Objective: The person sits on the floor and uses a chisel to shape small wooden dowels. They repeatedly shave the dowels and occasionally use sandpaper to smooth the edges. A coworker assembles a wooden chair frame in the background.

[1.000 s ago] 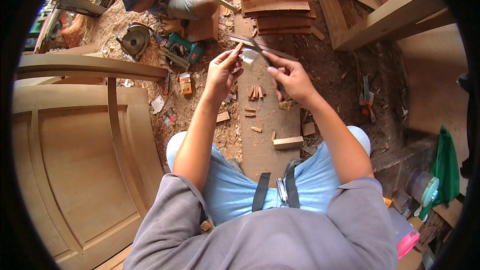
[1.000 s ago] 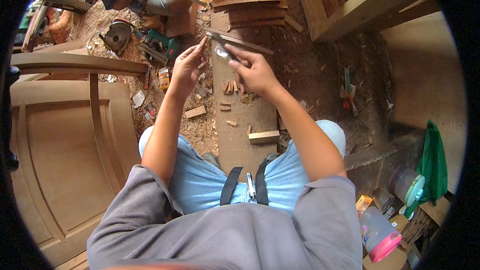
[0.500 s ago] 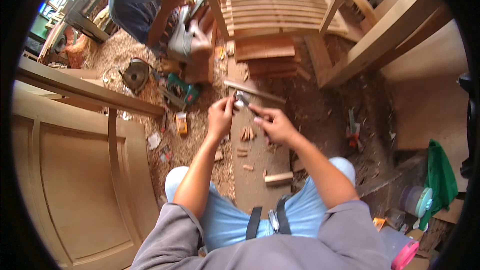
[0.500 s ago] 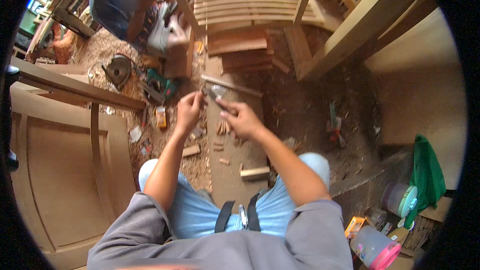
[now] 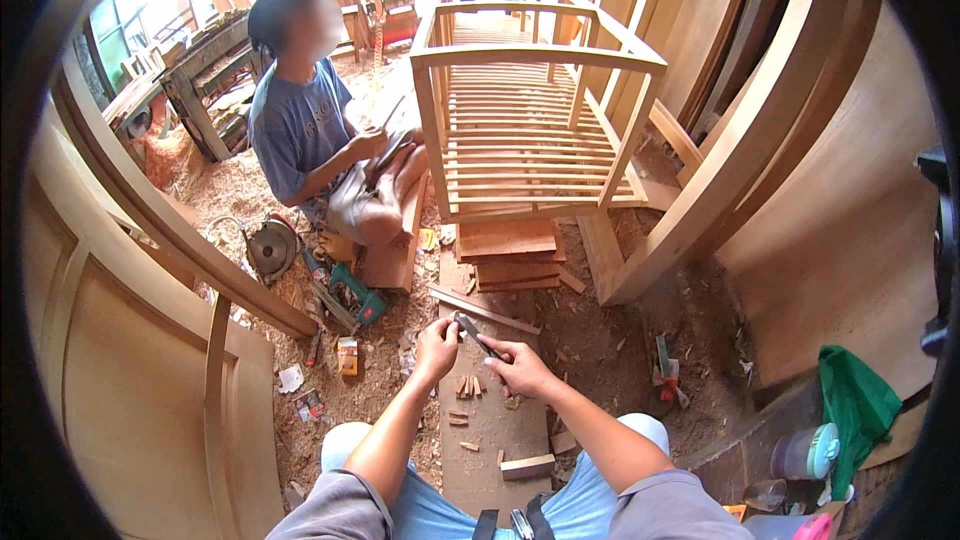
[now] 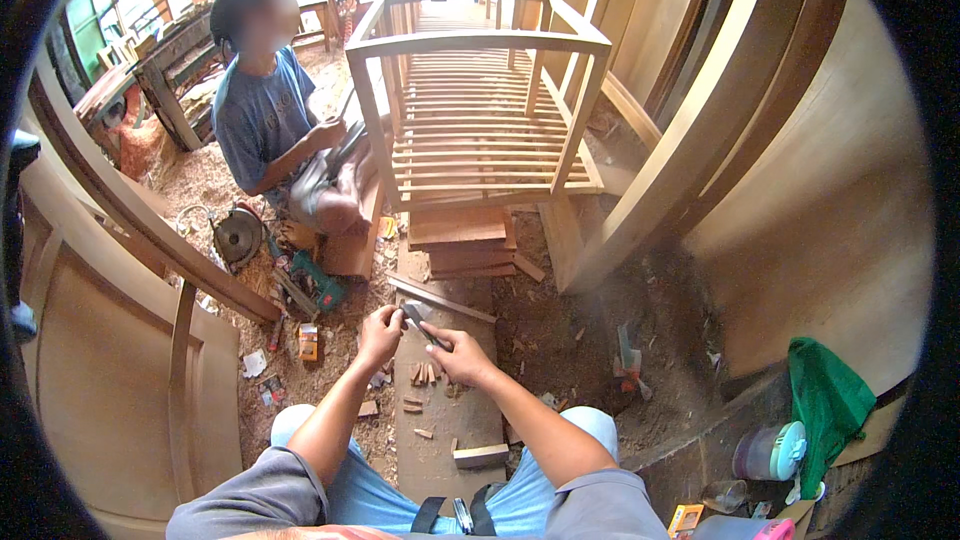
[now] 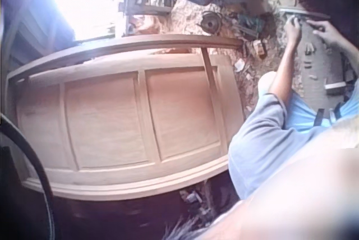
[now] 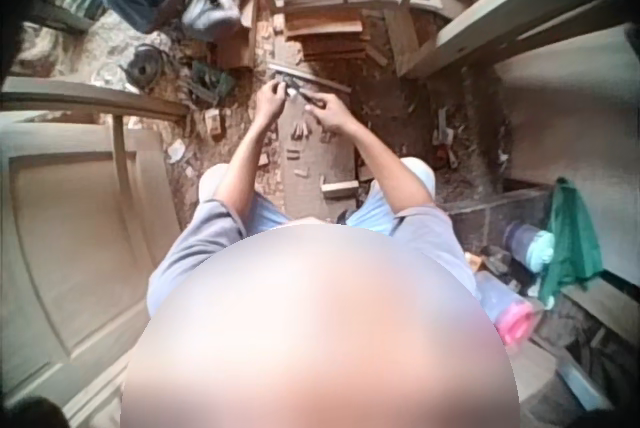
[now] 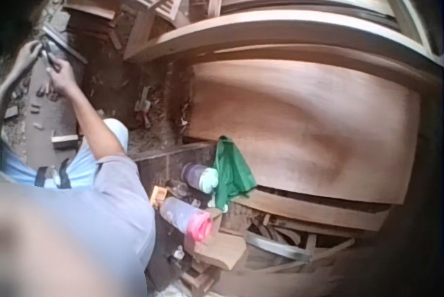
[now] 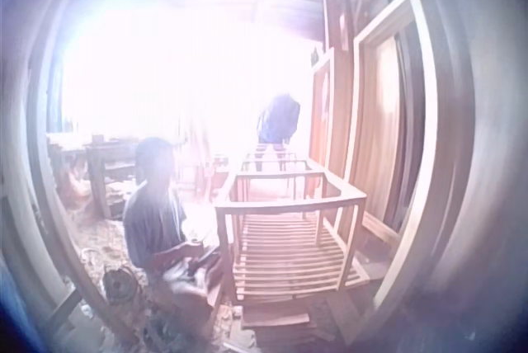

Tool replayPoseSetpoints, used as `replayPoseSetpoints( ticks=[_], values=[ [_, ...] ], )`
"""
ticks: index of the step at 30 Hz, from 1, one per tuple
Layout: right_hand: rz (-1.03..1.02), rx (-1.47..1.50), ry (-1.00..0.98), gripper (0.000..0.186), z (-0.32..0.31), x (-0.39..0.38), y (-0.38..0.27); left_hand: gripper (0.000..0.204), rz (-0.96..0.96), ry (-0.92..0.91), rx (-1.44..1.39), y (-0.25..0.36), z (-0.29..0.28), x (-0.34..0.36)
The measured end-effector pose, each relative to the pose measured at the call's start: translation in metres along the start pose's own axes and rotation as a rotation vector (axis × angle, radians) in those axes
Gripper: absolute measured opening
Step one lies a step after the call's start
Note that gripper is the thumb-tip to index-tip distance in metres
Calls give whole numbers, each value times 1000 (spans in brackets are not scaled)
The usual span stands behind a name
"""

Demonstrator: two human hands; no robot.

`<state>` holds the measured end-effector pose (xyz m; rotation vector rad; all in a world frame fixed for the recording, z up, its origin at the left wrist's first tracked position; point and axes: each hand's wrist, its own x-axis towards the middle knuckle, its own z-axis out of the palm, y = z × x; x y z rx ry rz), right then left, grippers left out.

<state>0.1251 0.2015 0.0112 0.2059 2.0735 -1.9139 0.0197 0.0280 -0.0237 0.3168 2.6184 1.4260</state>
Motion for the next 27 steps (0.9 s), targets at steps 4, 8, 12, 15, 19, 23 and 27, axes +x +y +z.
replayPoseSetpoints(
  ticks=[4,8,12,15,19,23,27],
  values=[
    [39,13,-3,51,1,1,0,22,-12,4,-57,4,-1,-2],
    [-24,-10,3,51,-1,-1,-1,22,-21,-16,-6,1,-2,1],
    [37,58,-21,51,-3,-2,1,21,-93,-91,-134,1,-4,2],
    [113,55,50,49,-9,8,2,24,-143,-219,-223,6,-4,-7],
    [-67,339,519,48,-31,22,-1,24,-60,-497,-192,12,6,-21],
    [-44,436,337,51,-44,15,-5,28,-89,-149,-157,5,3,-8],
    [33,272,73,53,-25,3,-7,27,-178,-52,-246,-7,0,3]
  ],
)
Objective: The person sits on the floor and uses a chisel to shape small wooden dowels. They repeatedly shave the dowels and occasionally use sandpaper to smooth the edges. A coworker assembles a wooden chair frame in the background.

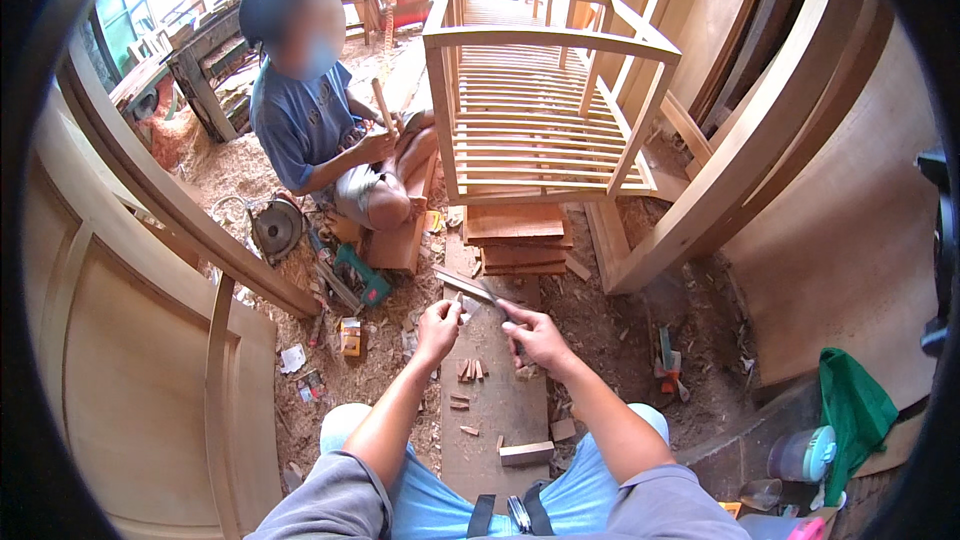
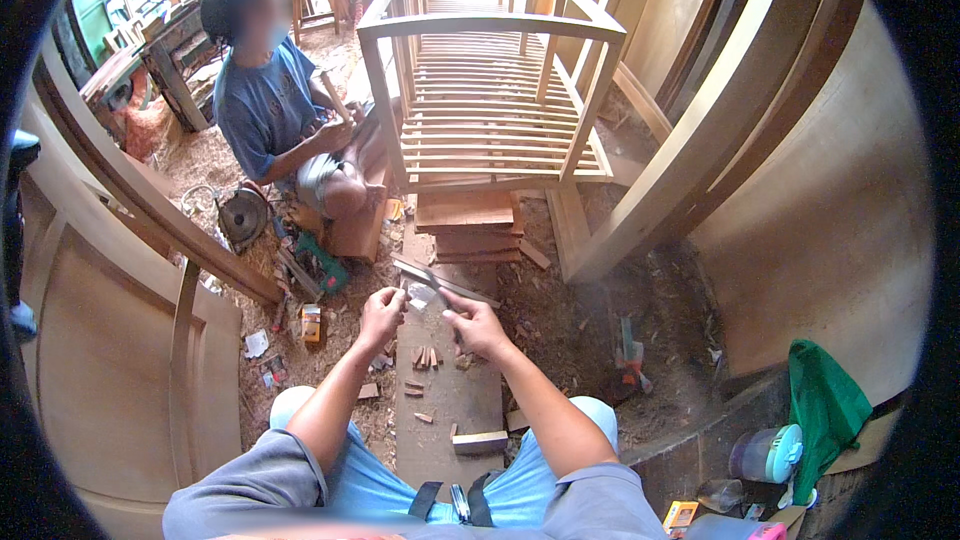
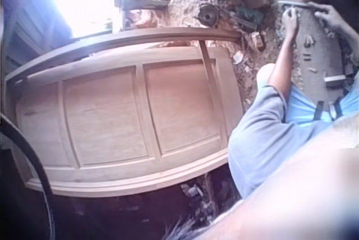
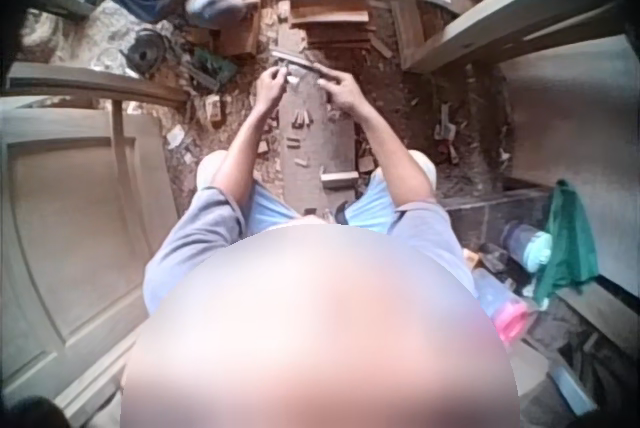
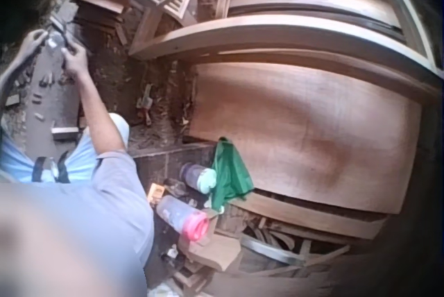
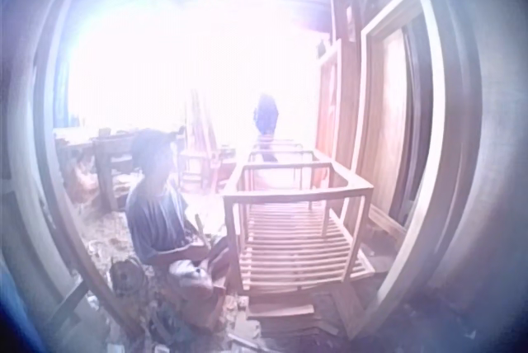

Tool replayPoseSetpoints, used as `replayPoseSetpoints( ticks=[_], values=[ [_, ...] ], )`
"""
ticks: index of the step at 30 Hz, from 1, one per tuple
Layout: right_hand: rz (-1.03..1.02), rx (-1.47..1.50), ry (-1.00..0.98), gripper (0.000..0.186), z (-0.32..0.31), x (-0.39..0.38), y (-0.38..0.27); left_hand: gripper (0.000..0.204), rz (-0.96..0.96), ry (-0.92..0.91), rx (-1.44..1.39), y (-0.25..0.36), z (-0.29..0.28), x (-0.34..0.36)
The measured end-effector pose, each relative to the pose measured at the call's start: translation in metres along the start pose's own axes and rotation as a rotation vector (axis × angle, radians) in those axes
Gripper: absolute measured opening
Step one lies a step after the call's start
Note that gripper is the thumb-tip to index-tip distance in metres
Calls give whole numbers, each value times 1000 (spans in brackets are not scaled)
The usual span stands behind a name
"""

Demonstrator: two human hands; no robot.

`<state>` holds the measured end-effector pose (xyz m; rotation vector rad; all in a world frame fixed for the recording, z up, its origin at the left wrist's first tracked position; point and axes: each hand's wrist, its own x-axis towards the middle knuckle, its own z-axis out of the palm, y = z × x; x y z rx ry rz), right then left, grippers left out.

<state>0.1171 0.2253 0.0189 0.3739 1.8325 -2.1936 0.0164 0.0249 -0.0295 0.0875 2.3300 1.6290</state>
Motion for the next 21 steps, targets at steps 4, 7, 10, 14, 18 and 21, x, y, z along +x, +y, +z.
replayPoseSetpoints(
  ticks=[4,7,10,14,18,21],
  values=[
    [19,-82,-131,50,21,-4,2,28,87,17,109,-2,1,-3],
    [57,-101,-135,50,21,-5,-2,26,15,36,117,3,1,-5],
    [83,-105,-121,49,13,-7,-3,26,-17,-9,86,6,0,-5],
    [95,-149,-50,47,14,-5,6,26,-178,-210,-187,8,-5,-4],
    [88,12,-10,48,17,12,14,24,-165,-298,-464,10,-6,-6],
    [-82,229,575,49,-6,25,5,27,-202,-493,-511,13,0,-10]
  ],
)
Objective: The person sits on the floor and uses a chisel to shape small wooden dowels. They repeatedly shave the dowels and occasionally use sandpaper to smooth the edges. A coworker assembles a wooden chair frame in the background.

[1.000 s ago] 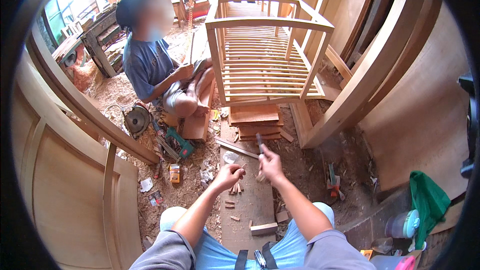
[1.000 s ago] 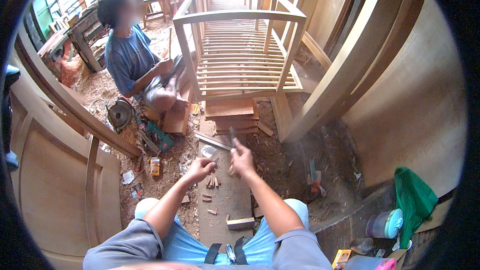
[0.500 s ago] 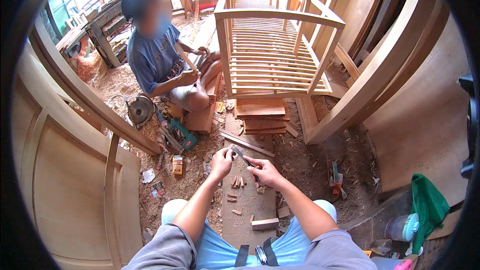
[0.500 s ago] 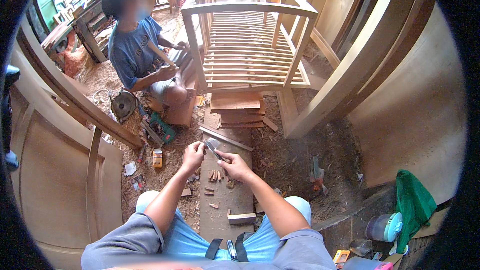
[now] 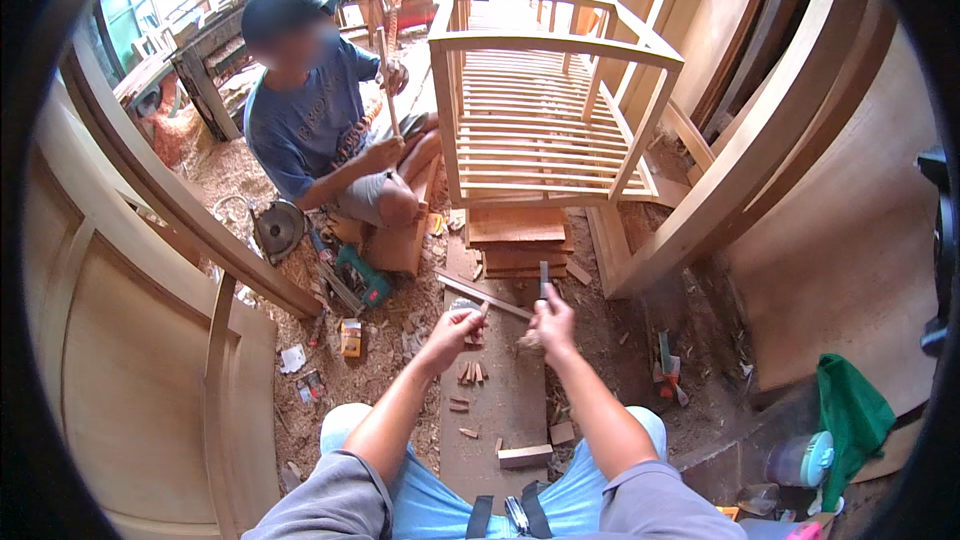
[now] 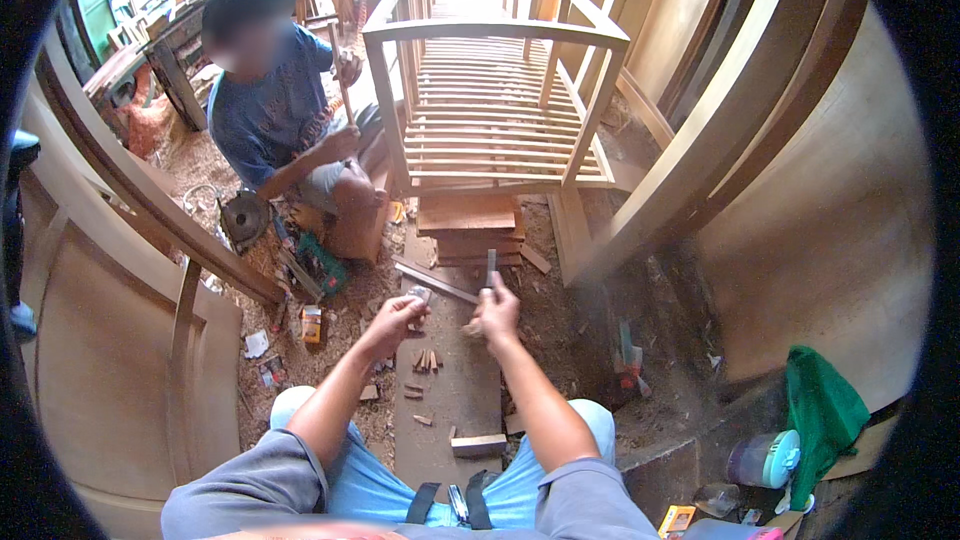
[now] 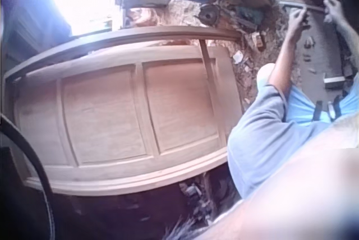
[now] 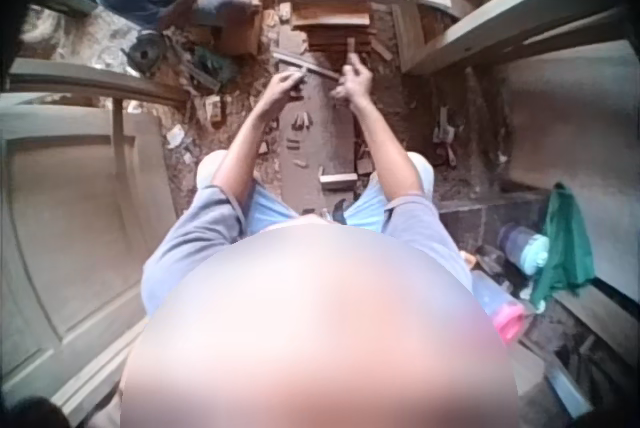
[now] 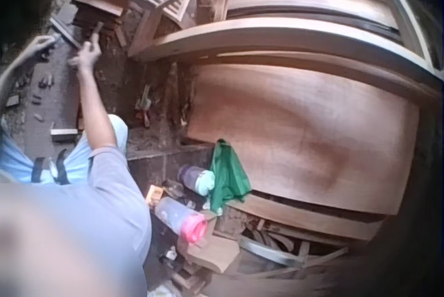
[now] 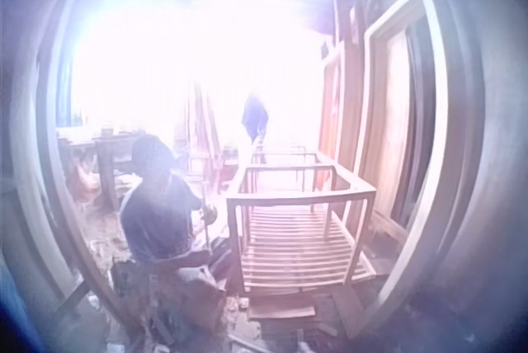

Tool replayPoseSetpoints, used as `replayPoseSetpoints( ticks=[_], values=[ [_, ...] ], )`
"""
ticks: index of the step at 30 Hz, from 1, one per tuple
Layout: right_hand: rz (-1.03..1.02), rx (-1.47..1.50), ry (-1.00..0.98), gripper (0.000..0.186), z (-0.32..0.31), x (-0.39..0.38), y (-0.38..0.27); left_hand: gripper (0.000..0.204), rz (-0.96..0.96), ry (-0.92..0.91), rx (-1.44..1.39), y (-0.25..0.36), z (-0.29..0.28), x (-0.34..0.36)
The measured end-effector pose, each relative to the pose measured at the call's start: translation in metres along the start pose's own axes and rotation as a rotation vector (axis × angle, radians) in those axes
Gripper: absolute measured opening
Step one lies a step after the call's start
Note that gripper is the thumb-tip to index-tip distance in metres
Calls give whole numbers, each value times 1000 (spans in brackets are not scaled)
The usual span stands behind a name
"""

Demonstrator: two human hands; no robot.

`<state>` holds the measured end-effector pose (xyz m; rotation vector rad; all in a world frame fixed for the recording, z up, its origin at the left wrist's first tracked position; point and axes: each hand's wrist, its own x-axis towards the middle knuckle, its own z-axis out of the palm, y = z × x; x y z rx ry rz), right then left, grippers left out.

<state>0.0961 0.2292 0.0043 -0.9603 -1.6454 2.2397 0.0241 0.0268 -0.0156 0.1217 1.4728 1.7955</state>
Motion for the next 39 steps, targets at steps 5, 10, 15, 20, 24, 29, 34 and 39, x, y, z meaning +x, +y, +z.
replayPoseSetpoints(
  ticks=[5,10,15,20,24,29,34,39],
  values=[
    [72,-35,-323,51,-22,5,-15,26,-23,295,26,5,-4,2],
    [67,-290,-713,51,-3,-26,-11,30,-15,305,20,1,-7,5],
    [145,-321,-753,52,1,-38,-11,32,18,306,87,-2,-9,2],
    [69,-344,-703,51,-3,-25,11,29,15,245,91,2,-7,-2],
    [-5,-249,-178,50,-3,0,20,29,105,36,309,-3,10,-6],
    [3,-81,-265,50,-12,4,2,34,130,322,159,2,3,-2],
    [96,-318,-706,52,-1,-31,-7,32,128,372,153,-2,-8,4],
    [84,-351,-703,50,6,-40,3,32,123,388,197,-6,-9,3]
  ],
)
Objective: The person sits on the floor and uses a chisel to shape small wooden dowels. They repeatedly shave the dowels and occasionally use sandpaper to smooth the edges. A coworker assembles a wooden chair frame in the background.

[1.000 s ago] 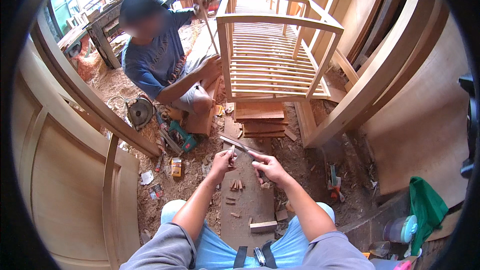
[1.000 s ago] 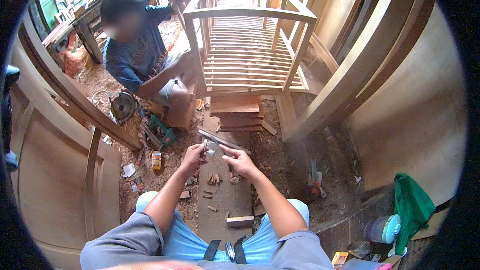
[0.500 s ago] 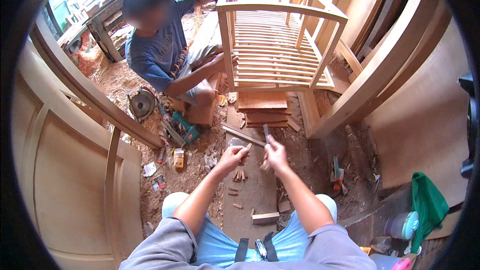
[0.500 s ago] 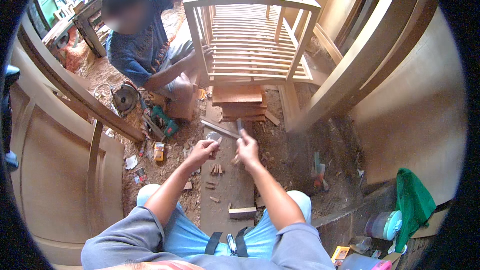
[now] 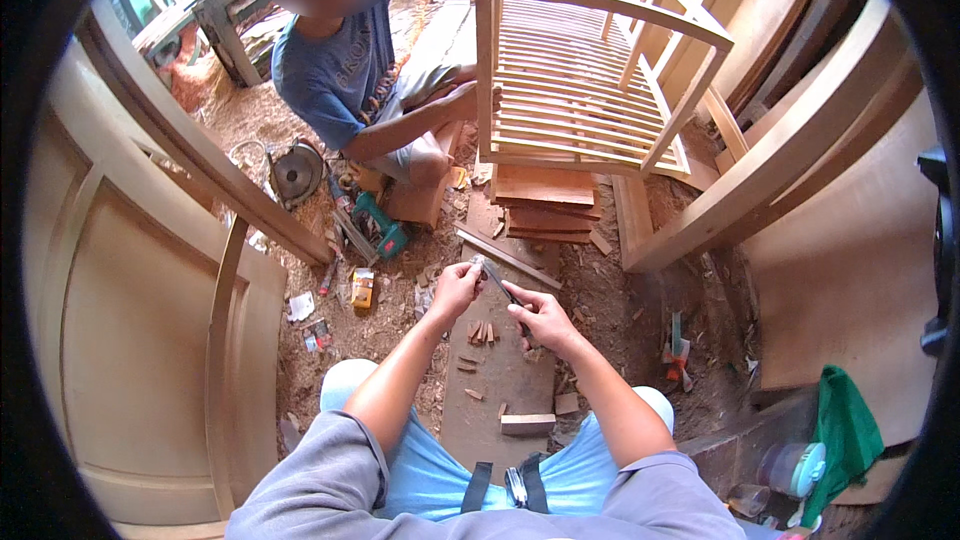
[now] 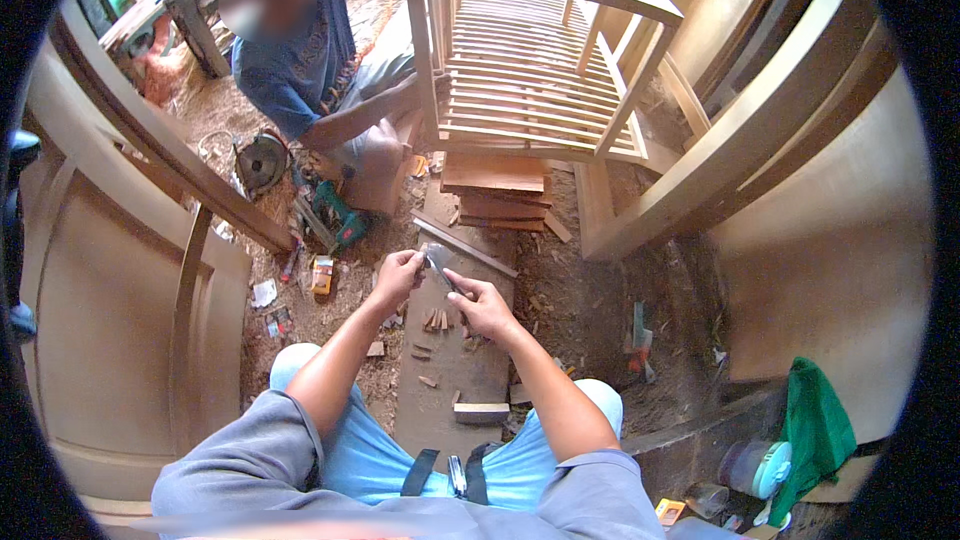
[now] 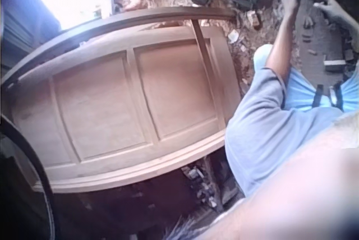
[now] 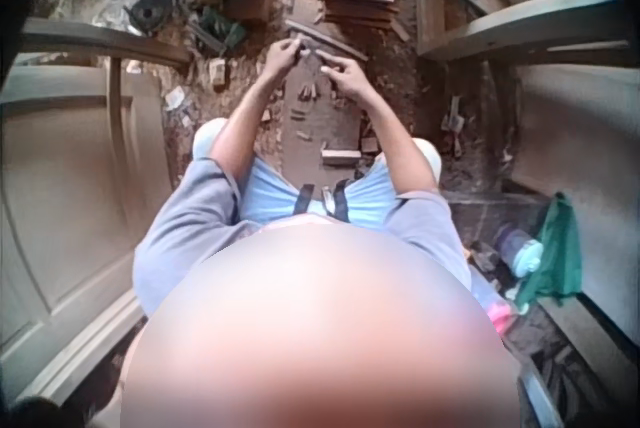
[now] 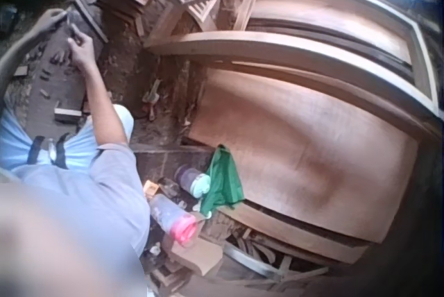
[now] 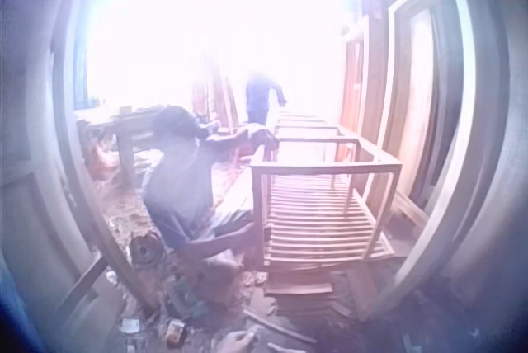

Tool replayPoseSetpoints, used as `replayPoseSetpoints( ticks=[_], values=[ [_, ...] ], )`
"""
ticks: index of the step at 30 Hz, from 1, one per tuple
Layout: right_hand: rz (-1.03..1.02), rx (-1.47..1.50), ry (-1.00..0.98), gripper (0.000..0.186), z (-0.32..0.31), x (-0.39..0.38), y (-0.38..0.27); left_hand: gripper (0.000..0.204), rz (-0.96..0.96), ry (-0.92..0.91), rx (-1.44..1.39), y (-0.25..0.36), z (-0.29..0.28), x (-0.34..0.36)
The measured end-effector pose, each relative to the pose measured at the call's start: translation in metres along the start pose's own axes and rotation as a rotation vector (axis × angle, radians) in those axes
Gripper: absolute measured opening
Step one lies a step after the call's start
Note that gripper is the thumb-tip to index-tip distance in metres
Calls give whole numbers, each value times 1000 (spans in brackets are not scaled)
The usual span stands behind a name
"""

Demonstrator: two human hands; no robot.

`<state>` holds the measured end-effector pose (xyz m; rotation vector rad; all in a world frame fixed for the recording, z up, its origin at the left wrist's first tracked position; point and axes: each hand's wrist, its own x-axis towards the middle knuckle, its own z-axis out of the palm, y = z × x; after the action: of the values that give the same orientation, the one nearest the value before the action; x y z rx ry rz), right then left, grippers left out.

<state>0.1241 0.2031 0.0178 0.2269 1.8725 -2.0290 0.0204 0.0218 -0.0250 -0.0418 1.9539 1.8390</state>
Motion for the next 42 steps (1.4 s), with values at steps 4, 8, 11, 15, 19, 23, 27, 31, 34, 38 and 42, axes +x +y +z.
replayPoseSetpoints(
  ticks=[4,8,11,15,19,23,27,31,34,38,42],
  values=[
    [1,-86,142,51,-7,11,21,29,29,-73,118,-5,0,1],
    [45,-309,272,53,-5,18,39,30,187,-59,343,-15,-3,-12],
    [28,-505,261,54,4,21,47,29,341,26,586,-23,-7,-32],
    [-35,-823,86,56,16,18,61,26,257,-136,707,-27,-13,-54],
    [237,-1081,-322,57,24,11,86,27,226,-253,750,-28,-18,-65],
    [398,-1143,-585,58,32,3,108,28,239,-266,749,-26,-28,-65],
    [414,-1117,-496,57,47,-1,111,26,219,-221,746,-30,-42,-68],
    [395,-1078,-311,59,62,-3,104,26,159,-245,787,-37,-54,-72],
    [382,-1121,-280,59,66,-5,101,27,158,-256,801,-38,-53,-75],
    [468,-1106,-343,61,59,-8,109,28,174,-274,742,-31,-44,-78],
    [495,-1114,-399,61,49,-10,122,26,218,-291,716,-22,-37,-82]
  ],
)
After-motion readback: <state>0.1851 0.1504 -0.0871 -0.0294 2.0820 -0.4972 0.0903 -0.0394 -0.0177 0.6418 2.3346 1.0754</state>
